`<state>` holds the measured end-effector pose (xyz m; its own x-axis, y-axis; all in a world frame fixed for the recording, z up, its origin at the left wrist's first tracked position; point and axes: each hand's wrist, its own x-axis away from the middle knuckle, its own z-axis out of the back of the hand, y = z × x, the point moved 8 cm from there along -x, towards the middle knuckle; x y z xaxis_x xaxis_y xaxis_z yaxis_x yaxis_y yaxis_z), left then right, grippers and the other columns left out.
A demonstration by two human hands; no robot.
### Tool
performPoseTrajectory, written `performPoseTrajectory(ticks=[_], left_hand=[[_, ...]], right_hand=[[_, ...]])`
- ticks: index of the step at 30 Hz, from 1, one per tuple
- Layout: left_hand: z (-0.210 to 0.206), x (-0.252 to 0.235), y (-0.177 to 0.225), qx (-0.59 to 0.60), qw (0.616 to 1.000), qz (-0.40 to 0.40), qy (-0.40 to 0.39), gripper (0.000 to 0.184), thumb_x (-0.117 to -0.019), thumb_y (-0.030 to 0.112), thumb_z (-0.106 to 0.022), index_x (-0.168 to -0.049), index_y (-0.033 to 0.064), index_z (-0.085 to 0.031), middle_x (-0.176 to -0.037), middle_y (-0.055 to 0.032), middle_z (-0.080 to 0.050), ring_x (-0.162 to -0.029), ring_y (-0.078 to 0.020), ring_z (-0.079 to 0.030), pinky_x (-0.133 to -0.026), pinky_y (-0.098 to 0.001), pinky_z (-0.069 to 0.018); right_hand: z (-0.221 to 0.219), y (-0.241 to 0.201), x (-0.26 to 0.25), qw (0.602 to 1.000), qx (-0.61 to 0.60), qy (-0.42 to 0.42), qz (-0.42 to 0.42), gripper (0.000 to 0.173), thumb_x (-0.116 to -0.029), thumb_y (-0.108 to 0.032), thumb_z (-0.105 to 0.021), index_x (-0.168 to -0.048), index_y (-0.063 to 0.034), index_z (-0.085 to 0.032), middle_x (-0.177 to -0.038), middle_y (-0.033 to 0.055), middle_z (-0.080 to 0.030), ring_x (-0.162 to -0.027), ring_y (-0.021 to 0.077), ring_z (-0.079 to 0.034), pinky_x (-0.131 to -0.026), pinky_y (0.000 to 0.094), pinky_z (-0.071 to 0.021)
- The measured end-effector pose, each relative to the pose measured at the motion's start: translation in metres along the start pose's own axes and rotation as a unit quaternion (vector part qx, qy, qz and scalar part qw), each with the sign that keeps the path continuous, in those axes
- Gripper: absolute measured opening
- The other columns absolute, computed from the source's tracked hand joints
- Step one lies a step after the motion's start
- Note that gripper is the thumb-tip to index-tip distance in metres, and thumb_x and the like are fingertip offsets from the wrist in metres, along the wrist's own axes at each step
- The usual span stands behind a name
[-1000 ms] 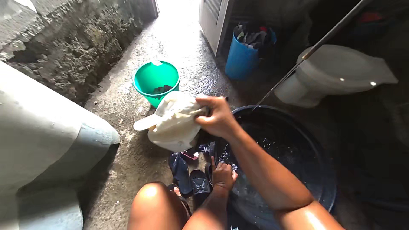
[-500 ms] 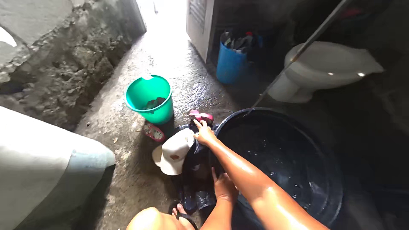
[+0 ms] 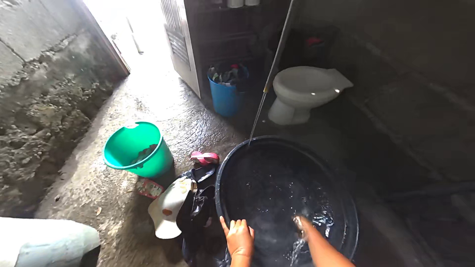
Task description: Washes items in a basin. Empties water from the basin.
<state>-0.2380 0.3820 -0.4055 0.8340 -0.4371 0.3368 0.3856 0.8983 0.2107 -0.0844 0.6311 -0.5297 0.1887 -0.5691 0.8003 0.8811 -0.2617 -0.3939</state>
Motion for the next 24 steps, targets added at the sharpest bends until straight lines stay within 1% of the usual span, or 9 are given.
performPoseTrajectory(ticks=[2, 6, 9, 12, 14, 16, 18, 19, 24], left_hand=[[0.001, 0.0, 0.001, -0.012, 1.0, 0.005, -0.008, 0.032, -0.0994, 0.034, -0.056, -0.115, 0.0159, -0.077, -0.113, 0.0005, -0.076, -0.122, -0.0236, -0.064, -0.123, -0.0649, -0.0017], [0.007, 0.003, 0.0, 0.006, 1.0, 0.014, 0.02, 0.028, -0.0962, 0.022, -0.061, -0.119, 0.0184, -0.077, -0.114, 0.001, -0.077, -0.12, -0.0226, -0.066, -0.124, -0.0639, -0.0029], [0.008, 0.007, 0.0, 0.015, 0.999, 0.022, 0.029, 0.032, -0.0945, 0.014, -0.061, -0.123, 0.0159, -0.075, -0.119, -0.0018, -0.075, -0.121, -0.0256, -0.066, -0.124, -0.0646, -0.0043], [0.008, 0.008, 0.001, 0.01, 0.999, 0.02, 0.042, 0.03, -0.0976, 0.015, -0.058, -0.121, 0.0132, -0.076, -0.118, -0.004, -0.076, -0.12, -0.0273, -0.067, -0.124, -0.0643, -0.007], [0.003, 0.007, 0.0, 0.005, 0.999, 0.015, 0.037, 0.03, -0.0995, 0.02, -0.055, -0.12, 0.0142, -0.077, -0.115, -0.0042, -0.077, -0.12, -0.027, -0.067, -0.124, -0.0643, -0.0062], [0.0, 0.004, -0.002, -0.014, 1.0, 0.023, 0.013, 0.032, -0.1013, 0.027, -0.053, -0.122, 0.0168, -0.075, -0.118, -0.0015, -0.076, -0.123, -0.0239, -0.065, -0.125, -0.0626, -0.0042], [-0.001, 0.002, -0.001, -0.01, 1.0, 0.021, 0.015, 0.032, -0.1004, 0.025, -0.055, -0.123, 0.0165, -0.075, -0.118, -0.0016, -0.076, -0.123, -0.0239, -0.065, -0.125, -0.0626, -0.004], [-0.001, 0.003, -0.001, -0.007, 1.0, 0.018, 0.017, 0.031, -0.0999, 0.024, -0.056, -0.123, 0.0164, -0.075, -0.119, -0.0018, -0.076, -0.123, -0.0246, -0.065, -0.125, -0.0629, -0.0041], [0.007, 0.004, -0.003, 0.044, 0.996, -0.005, 0.076, 0.041, -0.0893, 0.005, -0.064, -0.128, 0.0187, -0.073, -0.141, -0.0008, -0.064, -0.142, -0.0261, -0.049, -0.125, -0.0632, -0.0083]], right_hand=[[-0.054, 0.023, 0.006, 0.981, -0.145, -0.114, -0.069, 0.039, -0.1128, -0.026, -0.032, -0.132, 0.0028, -0.05, -0.105, 0.0178, -0.059, -0.086, 0.025, -0.06, -0.076, 0.0417, -0.0524], [-0.141, -0.017, 0.047, 0.861, -0.378, -0.338, -0.011, 0.053, -0.1128, -0.038, -0.025, -0.136, 0.0017, -0.05, -0.118, 0.0219, -0.068, -0.103, 0.0327, -0.07, -0.089, 0.0473, -0.0585], [-0.162, -0.11, 0.098, 0.755, -0.523, -0.386, 0.088, 0.048, -0.1089, -0.039, -0.035, -0.072, -0.0166, -0.054, -0.057, -0.0048, -0.052, -0.048, 0.0066, -0.052, -0.047, 0.0222, -0.0451], [-0.149, -0.211, 0.171, 0.646, -0.47, -0.562, 0.214, 0.052, -0.1056, -0.039, -0.043, -0.056, -0.0272, -0.046, -0.048, -0.0143, -0.037, -0.041, -0.0006, -0.035, -0.041, 0.0181, -0.0309], [-0.136, -0.254, 0.202, 0.658, -0.373, -0.587, 0.29, 0.049, -0.1057, -0.042, -0.045, -0.06, -0.0259, -0.049, -0.05, -0.0129, -0.04, -0.042, 0.0005, -0.036, -0.042, 0.0195, -0.0316], [-0.12, -0.28, 0.205, 0.746, -0.209, -0.483, 0.409, 0.034, -0.1102, -0.026, -0.035, -0.084, -0.0145, -0.054, -0.065, -0.0035, -0.05, -0.053, 0.0073, -0.046, -0.05, 0.0236, -0.0395], [-0.102, -0.289, 0.184, 0.817, 0.085, -0.297, 0.487, 0.028, -0.1062, -0.009, -0.045, -0.13, -0.0016, -0.059, -0.112, 0.0147, -0.065, -0.094, 0.0221, -0.065, -0.084, 0.0369, -0.0556], [-0.094, -0.284, 0.166, 0.827, 0.206, -0.217, 0.477, 0.036, -0.1033, -0.01, -0.052, -0.138, -0.0032, -0.059, -0.133, 0.0174, -0.062, -0.119, 0.0276, -0.062, -0.104, 0.0436, -0.0499], [-0.067, -0.175, 0.098, 0.821, 0.39, -0.182, 0.375, 0.047, -0.0998, -0.027, -0.066, -0.137, 0.0014, -0.061, -0.14, 0.0292, -0.057, -0.135, 0.0431, -0.052, -0.114, 0.0596, -0.0383]])
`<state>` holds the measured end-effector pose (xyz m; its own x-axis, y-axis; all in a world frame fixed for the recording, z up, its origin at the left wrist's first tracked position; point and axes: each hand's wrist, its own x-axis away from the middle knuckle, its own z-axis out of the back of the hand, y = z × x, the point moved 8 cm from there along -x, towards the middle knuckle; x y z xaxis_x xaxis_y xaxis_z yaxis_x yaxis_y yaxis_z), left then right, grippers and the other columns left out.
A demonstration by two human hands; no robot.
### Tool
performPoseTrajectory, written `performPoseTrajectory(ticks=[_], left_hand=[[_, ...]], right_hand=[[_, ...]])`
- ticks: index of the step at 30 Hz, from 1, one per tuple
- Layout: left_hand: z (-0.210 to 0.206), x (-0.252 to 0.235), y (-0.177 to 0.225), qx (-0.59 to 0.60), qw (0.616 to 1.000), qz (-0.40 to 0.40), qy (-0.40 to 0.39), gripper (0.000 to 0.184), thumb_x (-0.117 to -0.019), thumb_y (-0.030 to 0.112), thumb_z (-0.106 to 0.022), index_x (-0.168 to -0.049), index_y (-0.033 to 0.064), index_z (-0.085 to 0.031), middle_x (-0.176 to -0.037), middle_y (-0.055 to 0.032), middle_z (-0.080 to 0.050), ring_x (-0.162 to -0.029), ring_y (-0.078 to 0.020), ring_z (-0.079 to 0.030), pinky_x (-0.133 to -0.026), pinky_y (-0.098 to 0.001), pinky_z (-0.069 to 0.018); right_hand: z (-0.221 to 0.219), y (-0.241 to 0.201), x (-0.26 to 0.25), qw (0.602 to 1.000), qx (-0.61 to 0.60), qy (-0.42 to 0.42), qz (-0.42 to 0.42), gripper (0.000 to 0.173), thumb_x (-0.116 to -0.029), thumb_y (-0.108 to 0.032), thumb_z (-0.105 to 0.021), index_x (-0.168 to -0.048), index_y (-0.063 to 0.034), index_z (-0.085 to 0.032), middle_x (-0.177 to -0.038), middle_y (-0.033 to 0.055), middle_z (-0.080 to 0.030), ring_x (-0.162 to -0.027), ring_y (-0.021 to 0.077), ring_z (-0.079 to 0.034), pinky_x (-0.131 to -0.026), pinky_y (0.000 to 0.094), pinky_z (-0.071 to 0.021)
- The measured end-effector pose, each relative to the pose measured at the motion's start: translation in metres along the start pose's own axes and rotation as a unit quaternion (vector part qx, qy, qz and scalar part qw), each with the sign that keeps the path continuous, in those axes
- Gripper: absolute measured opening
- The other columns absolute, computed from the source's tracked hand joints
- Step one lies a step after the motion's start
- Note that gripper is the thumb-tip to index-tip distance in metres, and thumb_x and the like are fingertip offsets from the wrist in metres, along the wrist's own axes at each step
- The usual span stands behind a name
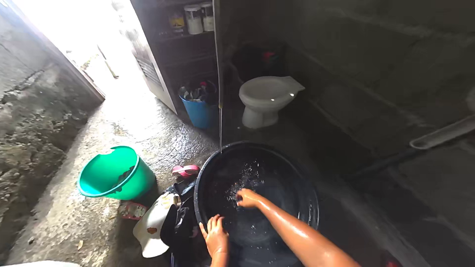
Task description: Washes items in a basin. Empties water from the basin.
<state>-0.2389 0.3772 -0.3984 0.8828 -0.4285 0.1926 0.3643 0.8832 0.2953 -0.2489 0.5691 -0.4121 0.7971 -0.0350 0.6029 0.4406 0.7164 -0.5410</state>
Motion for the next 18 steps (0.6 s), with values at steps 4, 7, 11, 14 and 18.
performPoseTrajectory(ticks=[4, 7, 11, 14, 18], left_hand=[[0.021, 0.008, 0.001, 0.09, 0.989, -0.013, 0.117, 0.063, -0.0815, -0.007, -0.064, -0.142, 0.011, -0.061, -0.162, -0.0189, -0.037, -0.153, -0.0419, -0.027, -0.121, -0.0706, -0.0095], [0.031, 0.023, -0.019, 0.193, 0.962, 0.064, 0.18, 0.068, -0.0869, -0.002, -0.063, -0.152, -0.0012, -0.042, -0.163, -0.0292, -0.028, -0.151, -0.047, -0.028, -0.122, -0.0588, -0.025], [-0.008, 0.064, -0.059, 0.363, 0.87, 0.329, 0.059, 0.068, -0.0938, 0.027, -0.076, -0.144, -0.0072, -0.045, -0.143, -0.0371, -0.047, -0.132, -0.0493, -0.051, -0.106, -0.0564, -0.0455], [-0.033, 0.07, -0.053, 0.415, 0.839, 0.338, -0.094, 0.05, -0.1003, 0.029, -0.067, -0.132, -0.0079, -0.056, -0.127, -0.0325, -0.061, -0.117, -0.0437, -0.061, -0.095, -0.0582, -0.0508], [-0.001, 0.078, -0.036, 0.499, 0.796, 0.323, -0.119, 0.044, -0.0992, 0.021, -0.067, -0.13, -0.0078, -0.054, -0.116, -0.027, -0.062, -0.095, -0.0344, -0.063, -0.078, -0.0493, -0.0539]], right_hand=[[-0.087, 0.017, 0.094, 0.97, 0.063, -0.232, -0.042, 0.069, -0.0912, -0.037, -0.079, -0.143, 0.0019, -0.056, -0.141, 0.031, -0.057, -0.138, 0.0468, -0.049, -0.116, 0.0655, -0.0318], [-0.129, 0.017, 0.142, 0.947, 0.15, -0.275, -0.07, 0.08, -0.0865, -0.035, -0.083, -0.152, -0.0051, -0.049, -0.143, 0.0296, -0.056, -0.136, 0.0469, -0.05, -0.111, 0.068, -0.0364], [-0.154, 0.03, 0.16, 0.967, 0.164, -0.161, -0.109, 0.088, -0.0849, -0.01, -0.079, -0.161, -0.0168, -0.034, -0.142, 0.0328, -0.054, -0.13, 0.0522, -0.053, -0.102, 0.0747, -0.0419], [-0.15, 0.017, 0.175, 0.973, 0.166, -0.117, -0.114, 0.069, -0.0867, -0.002, -0.075, -0.15, -0.0042, -0.046, -0.138, 0.0317, -0.056, -0.13, 0.0507, -0.054, -0.103, 0.073, -0.0416], [-0.118, -0.004, 0.207, 0.97, 0.191, -0.115, -0.092, 0.052, -0.0892, -0.002, -0.071, -0.139, 0.0016, -0.056, -0.133, 0.0296, -0.06, -0.127, 0.0472, -0.057, -0.103, 0.0661, -0.0462]])
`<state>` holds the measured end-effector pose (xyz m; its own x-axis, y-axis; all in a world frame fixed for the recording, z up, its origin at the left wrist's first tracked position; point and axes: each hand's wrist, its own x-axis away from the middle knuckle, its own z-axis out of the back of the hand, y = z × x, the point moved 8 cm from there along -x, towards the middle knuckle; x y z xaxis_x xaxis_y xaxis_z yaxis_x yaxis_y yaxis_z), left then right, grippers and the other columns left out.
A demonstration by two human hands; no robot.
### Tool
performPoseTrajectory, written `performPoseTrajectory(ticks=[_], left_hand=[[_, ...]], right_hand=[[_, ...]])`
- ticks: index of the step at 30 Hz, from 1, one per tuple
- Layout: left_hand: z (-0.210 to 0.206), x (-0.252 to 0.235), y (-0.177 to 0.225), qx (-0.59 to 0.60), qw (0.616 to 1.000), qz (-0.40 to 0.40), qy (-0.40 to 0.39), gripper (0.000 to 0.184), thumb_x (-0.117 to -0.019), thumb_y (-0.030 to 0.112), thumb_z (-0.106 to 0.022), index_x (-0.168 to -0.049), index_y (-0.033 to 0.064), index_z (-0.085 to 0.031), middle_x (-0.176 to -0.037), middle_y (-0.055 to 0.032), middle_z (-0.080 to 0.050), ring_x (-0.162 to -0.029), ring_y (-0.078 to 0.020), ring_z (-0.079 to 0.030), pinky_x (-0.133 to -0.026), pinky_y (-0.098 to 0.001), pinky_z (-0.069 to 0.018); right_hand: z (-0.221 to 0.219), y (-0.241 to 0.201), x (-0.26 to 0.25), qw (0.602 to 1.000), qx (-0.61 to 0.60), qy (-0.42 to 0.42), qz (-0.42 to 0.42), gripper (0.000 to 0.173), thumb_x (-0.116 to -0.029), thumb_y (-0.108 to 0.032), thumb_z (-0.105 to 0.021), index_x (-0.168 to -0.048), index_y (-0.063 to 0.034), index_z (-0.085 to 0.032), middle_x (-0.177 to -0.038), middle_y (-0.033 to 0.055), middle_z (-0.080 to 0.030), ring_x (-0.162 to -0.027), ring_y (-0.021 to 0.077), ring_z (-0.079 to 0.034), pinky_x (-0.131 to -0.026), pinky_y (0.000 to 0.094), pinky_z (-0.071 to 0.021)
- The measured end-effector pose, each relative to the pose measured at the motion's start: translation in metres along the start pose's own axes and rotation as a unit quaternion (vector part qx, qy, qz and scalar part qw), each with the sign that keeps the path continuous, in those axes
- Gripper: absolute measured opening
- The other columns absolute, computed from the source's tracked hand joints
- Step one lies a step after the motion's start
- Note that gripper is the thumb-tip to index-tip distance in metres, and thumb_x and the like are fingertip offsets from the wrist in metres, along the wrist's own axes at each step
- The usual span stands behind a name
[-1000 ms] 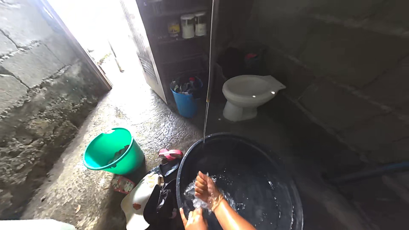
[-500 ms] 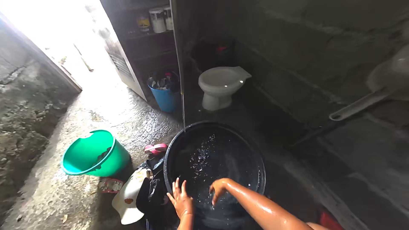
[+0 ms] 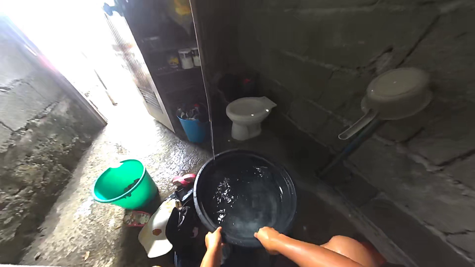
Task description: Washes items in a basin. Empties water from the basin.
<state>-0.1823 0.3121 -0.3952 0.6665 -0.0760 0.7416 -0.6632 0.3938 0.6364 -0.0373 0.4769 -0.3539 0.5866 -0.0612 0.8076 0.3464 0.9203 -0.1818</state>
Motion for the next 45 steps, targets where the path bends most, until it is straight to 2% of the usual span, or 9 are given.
performPoseTrajectory(ticks=[5, 15, 22, 28, 30, 33, 35, 38, 45], left_hand=[[-0.005, 0.077, 0.08, 0.124, 0.989, -0.06, -0.061, 0.029, -0.0974, 0.016, -0.067, -0.114, -0.0069, -0.059, -0.091, -0.0181, -0.065, -0.072, -0.0241, -0.064, -0.063, -0.0397, -0.0564], [-0.071, 0.104, 0.221, 0.216, 0.954, -0.157, -0.135, 0.031, -0.1038, 0.016, -0.059, -0.12, -0.0107, -0.055, -0.094, -0.0199, -0.068, -0.072, -0.0225, -0.07, -0.066, -0.0366, -0.0618], [-0.051, 0.085, 0.225, 0.214, 0.958, -0.152, -0.114, 0.033, -0.1035, 0.018, -0.06, -0.123, -0.0091, -0.054, -0.096, -0.0205, -0.069, -0.072, -0.0231, -0.071, -0.065, -0.0367, -0.0623], [-0.008, 0.087, 0.164, 0.165, 0.972, -0.143, -0.084, 0.036, -0.1036, 0.024, -0.061, -0.119, -0.0078, -0.055, -0.09, -0.0193, -0.07, -0.069, -0.0232, -0.072, -0.063, -0.0369, -0.0623], [0.015, 0.085, 0.142, 0.142, 0.974, -0.177, -0.018, 0.069, -0.0935, 0.023, -0.077, -0.144, -0.0006, -0.036, -0.122, -0.0265, -0.058, -0.093, -0.0334, -0.068, -0.072, -0.0473, -0.0608], [0.031, 0.083, 0.149, 0.08, 0.955, -0.28, 0.058, 0.114, -0.0803, 0.023, -0.088, -0.163, 0.0092, -0.011, -0.164, -0.0308, -0.014, -0.143, -0.0437, -0.034, -0.106, -0.0563, -0.0429], [0.022, 0.081, 0.178, 0.002, 0.924, -0.375, 0.072, 0.089, -0.086, 0.023, -0.079, -0.158, 0.0027, -0.031, -0.167, -0.03, -0.008, -0.152, -0.0436, -0.02, -0.12, -0.0546, -0.029], [0.001, 0.067, 0.23, -0.106, 0.899, -0.419, 0.071, 0.034, -0.0975, 0.02, -0.062, -0.129, 0.0068, -0.068, -0.164, -0.0284, -0.022, -0.152, -0.0453, -0.022, -0.121, -0.0594, -0.022], [-0.034, 0.054, 0.276, -0.304, 0.865, -0.389, 0.088, 0.05, -0.1104, 0.036, -0.031, -0.126, 0.0078, -0.069, -0.146, -0.0158, -0.057, -0.149, -0.0361, -0.036, -0.12, -0.0702, -0.0161]], right_hand=[[0.081, 0.021, 0.087, 0.995, -0.014, 0.084, 0.054, 0.052, -0.0838, -0.002, -0.072, -0.135, -0.0055, -0.065, -0.118, 0.0274, -0.068, -0.114, 0.0463, -0.064, -0.096, 0.0659, -0.0493], [0.203, 0.099, 0.122, 0.935, -0.135, 0.325, 0.029, 0.044, -0.0837, 0.003, -0.061, -0.125, -0.0072, -0.072, -0.121, 0.0232, -0.07, -0.119, 0.0424, -0.063, -0.1, 0.0665, -0.0452], [0.209, 0.072, 0.12, 0.938, -0.12, 0.326, -0.008, 0.044, -0.0842, -0.002, -0.062, -0.126, -0.0122, -0.071, -0.122, 0.0192, -0.071, -0.12, 0.0403, -0.063, -0.098, 0.0664, -0.0457], [0.162, 0.033, 0.119, 0.953, -0.087, 0.288, -0.019, 0.035, -0.0832, -0.008, -0.064, -0.117, -0.0126, -0.072, -0.111, 0.0191, -0.072, -0.11, 0.0406, -0.067, -0.09, 0.066, -0.0485], [0.142, 0.024, 0.117, 0.956, -0.081, 0.282, -0.008, 0.033, -0.0823, -0.008, -0.065, -0.115, -0.0112, -0.072, -0.109, 0.0179, -0.073, -0.108, 0.0394, -0.068, -0.088, 0.0649, -0.0497], [0.143, 0.021, 0.116, 0.952, -0.078, 0.296, 0.005, 0.035, -0.082, -0.006, -0.064, -0.116, -0.0114, -0.073, -0.109, 0.0178, -0.073, -0.108, 0.0393, -0.068, -0.086, 0.0653, -0.0495], [0.165, 0.025, 0.117, 0.95, -0.077, 0.303, 0.0, 0.037, -0.0842, -0.007, -0.064, -0.119, -0.013, -0.073, -0.113, 0.0192, -0.073, -0.11, 0.0416, -0.067, -0.088, 0.0672, -0.0478], [0.217, 0.038, 0.113, 0.936, -0.081, 0.343, 0.005, 0.034, -0.0872, -0.008, -0.061, -0.118, -0.0126, -0.073, -0.111, 0.0221, -0.072, -0.11, 0.0446, -0.066, -0.088, 0.069, -0.0461], [0.289, 0.081, 0.08, 0.879, -0.072, 0.471, 0.035, 0.026, -0.0787, -0.003, -0.069, -0.097, -0.0188, -0.079, -0.096, 0.0134, -0.075, -0.097, 0.0389, -0.07, -0.081, 0.0686, -0.0499]])
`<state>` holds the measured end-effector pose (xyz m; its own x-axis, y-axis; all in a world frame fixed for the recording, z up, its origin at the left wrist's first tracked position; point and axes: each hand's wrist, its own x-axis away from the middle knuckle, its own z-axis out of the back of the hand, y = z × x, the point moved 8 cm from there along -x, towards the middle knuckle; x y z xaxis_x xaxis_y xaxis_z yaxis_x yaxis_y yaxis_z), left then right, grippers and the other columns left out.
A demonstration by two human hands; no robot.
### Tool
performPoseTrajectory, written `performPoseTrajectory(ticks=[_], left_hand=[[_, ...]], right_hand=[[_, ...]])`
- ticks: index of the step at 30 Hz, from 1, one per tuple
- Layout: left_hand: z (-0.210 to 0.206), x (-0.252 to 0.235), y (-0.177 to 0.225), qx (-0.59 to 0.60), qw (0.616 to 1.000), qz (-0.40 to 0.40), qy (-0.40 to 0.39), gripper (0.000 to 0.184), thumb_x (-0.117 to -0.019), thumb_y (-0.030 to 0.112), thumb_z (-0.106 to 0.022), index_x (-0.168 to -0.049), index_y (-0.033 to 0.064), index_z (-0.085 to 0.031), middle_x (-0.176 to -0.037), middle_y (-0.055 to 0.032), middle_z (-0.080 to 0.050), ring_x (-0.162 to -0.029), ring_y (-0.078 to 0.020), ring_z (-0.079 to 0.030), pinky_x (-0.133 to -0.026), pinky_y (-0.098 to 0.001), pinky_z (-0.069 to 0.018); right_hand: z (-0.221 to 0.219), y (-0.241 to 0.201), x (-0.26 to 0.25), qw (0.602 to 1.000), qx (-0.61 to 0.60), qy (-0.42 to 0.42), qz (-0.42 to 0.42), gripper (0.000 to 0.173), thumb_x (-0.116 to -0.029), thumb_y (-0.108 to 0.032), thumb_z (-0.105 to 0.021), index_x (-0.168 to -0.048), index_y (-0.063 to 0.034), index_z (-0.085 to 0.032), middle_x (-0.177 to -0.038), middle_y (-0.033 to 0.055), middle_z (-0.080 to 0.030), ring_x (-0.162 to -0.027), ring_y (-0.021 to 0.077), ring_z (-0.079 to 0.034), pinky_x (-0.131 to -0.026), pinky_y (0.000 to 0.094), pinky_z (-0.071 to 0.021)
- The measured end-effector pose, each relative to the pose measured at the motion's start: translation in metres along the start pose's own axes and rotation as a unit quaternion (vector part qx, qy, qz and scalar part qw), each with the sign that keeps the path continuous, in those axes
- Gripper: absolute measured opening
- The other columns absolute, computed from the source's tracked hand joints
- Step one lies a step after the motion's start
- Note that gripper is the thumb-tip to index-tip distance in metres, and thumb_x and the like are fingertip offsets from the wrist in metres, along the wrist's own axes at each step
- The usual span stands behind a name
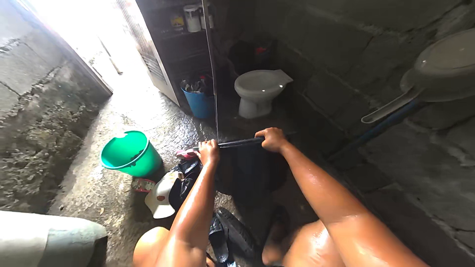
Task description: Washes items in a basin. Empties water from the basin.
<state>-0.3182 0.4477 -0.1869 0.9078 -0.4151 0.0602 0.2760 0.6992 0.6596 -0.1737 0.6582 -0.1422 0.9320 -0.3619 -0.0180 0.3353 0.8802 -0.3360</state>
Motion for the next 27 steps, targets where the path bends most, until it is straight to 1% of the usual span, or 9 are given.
performPoseTrajectory(ticks=[2, 5, 7, 9, 11, 13, 17, 20, 27], left_hand=[[-0.004, 0.022, 0.01, -0.068, 0.996, -0.061, -0.025, 0.059, -0.1106, 0.047, -0.028, -0.125, 0.008, -0.069, -0.137, -0.016, -0.063, -0.144, -0.0345, -0.044, -0.121, -0.0691, -0.0141], [-0.017, 0.064, 0.033, -0.153, 0.968, -0.159, -0.123, 0.062, -0.1003, 0.063, -0.049, -0.121, 0.0077, -0.07, -0.12, -0.0147, -0.071, -0.125, -0.0314, -0.061, -0.12, -0.0609, -0.027], [-0.031, 0.094, 0.049, -0.197, 0.939, -0.189, -0.21, 0.061, -0.0941, 0.063, -0.061, -0.123, 0.0092, -0.067, -0.115, -0.0156, -0.072, -0.115, -0.0339, -0.067, -0.103, -0.0602, -0.0459], [-0.052, 0.116, 0.059, -0.198, 0.916, -0.221, -0.269, 0.05, -0.097, 0.051, -0.063, -0.124, 0.0089, -0.065, -0.111, -0.0182, -0.072, -0.108, -0.0381, -0.068, -0.091, -0.0616, -0.051], [-0.071, 0.129, 0.063, -0.183, 0.91, -0.238, -0.287, 0.046, -0.1001, 0.048, -0.06, -0.123, 0.0081, -0.064, -0.109, -0.0186, -0.072, -0.106, -0.0386, -0.069, -0.089, -0.061, -0.0515], [-0.074, 0.129, 0.067, -0.15, 0.928, -0.223, -0.258, 0.046, -0.0998, 0.049, -0.06, -0.122, 0.0091, -0.065, -0.108, -0.0167, -0.073, -0.105, -0.0365, -0.069, -0.089, -0.0601, -0.0515], [-0.05, 0.081, 0.083, -0.075, 0.971, -0.156, -0.163, 0.041, -0.0975, 0.048, -0.064, -0.121, 0.0158, -0.071, -0.111, -0.0149, -0.074, -0.108, -0.0374, -0.07, -0.092, -0.0642, -0.0501], [-0.044, 0.042, 0.083, -0.054, 0.983, -0.112, -0.138, 0.036, -0.0994, 0.047, -0.063, -0.122, 0.0188, -0.07, -0.11, -0.0147, -0.073, -0.106, -0.0371, -0.069, -0.09, -0.0644, -0.051], [-0.047, 0.058, 0.086, -0.07, 0.993, -0.058, -0.077, 0.031, -0.1005, 0.038, -0.059, -0.119, 0.0169, -0.071, -0.113, -0.0129, -0.074, -0.109, -0.033, -0.069, -0.092, -0.0598, -0.0502]], right_hand=[[0.004, 0.013, 0.009, 1.0, -0.002, 0.013, 0.017, 0.027, -0.0802, 0.0, -0.068, -0.1, -0.0153, -0.079, -0.103, 0.0129, -0.075, -0.106, 0.0378, -0.067, -0.097, 0.0663, -0.0437], [0.012, 0.045, 0.034, 0.997, -0.041, 0.061, 0.036, 0.032, -0.0758, 0.012, -0.066, -0.098, -0.0065, -0.078, -0.11, 0.0161, -0.073, -0.114, 0.0418, -0.061, -0.105, 0.0673, -0.0372], [0.015, 0.068, 0.049, 0.994, -0.065, 0.087, 0.025, 0.037, -0.0751, 0.018, -0.064, -0.103, -0.0032, -0.076, -0.122, 0.0211, -0.068, -0.122, 0.0445, -0.057, -0.112, 0.0655, -0.0345], [0.013, 0.089, 0.067, 0.988, -0.094, 0.123, -0.018, 0.046, -0.0795, 0.021, -0.057, -0.118, 0.0006, -0.071, -0.142, 0.0275, -0.055, -0.135, 0.0476, -0.047, -0.117, 0.0629, -0.031], [0.009, 0.11, 0.088, 0.973, -0.134, 0.161, -0.099, 0.059, -0.088, 0.019, -0.048, -0.145, 0.0038, -0.052, -0.162, 0.0294, -0.031, -0.152, 0.0442, -0.029, -0.124, 0.0568, -0.0258], [0.0, 0.128, 0.109, 0.932, -0.231, 0.202, -0.192, 0.078, -0.0863, 0.019, -0.051, -0.158, 0.0072, -0.024, -0.167, 0.0301, -0.017, -0.156, 0.0401, -0.018, -0.128, 0.0506, -0.0188], [-0.04, 0.138, 0.151, 0.842, -0.356, 0.206, -0.348, 0.091, -0.0925, 0.006, -0.064, -0.164, -0.0016, -0.009, -0.165, 0.0266, -0.026, -0.15, 0.0373, -0.034, -0.121, 0.0506, -0.0328], [-0.051, 0.13, 0.147, 0.846, -0.382, 0.153, -0.339, 0.09, -0.0919, 0.006, -0.062, -0.164, -0.0059, -0.01, -0.167, 0.0242, -0.023, -0.151, 0.0394, -0.031, -0.118, 0.0574, -0.0344], [-0.048, 0.109, 0.127, 0.876, -0.359, 0.076, -0.313, 0.089, -0.0928, 0.001, -0.068, -0.163, -0.0052, -0.015, -0.161, 0.026, -0.034, -0.148, 0.0375, -0.038, -0.12, 0.0516, -0.0347]])
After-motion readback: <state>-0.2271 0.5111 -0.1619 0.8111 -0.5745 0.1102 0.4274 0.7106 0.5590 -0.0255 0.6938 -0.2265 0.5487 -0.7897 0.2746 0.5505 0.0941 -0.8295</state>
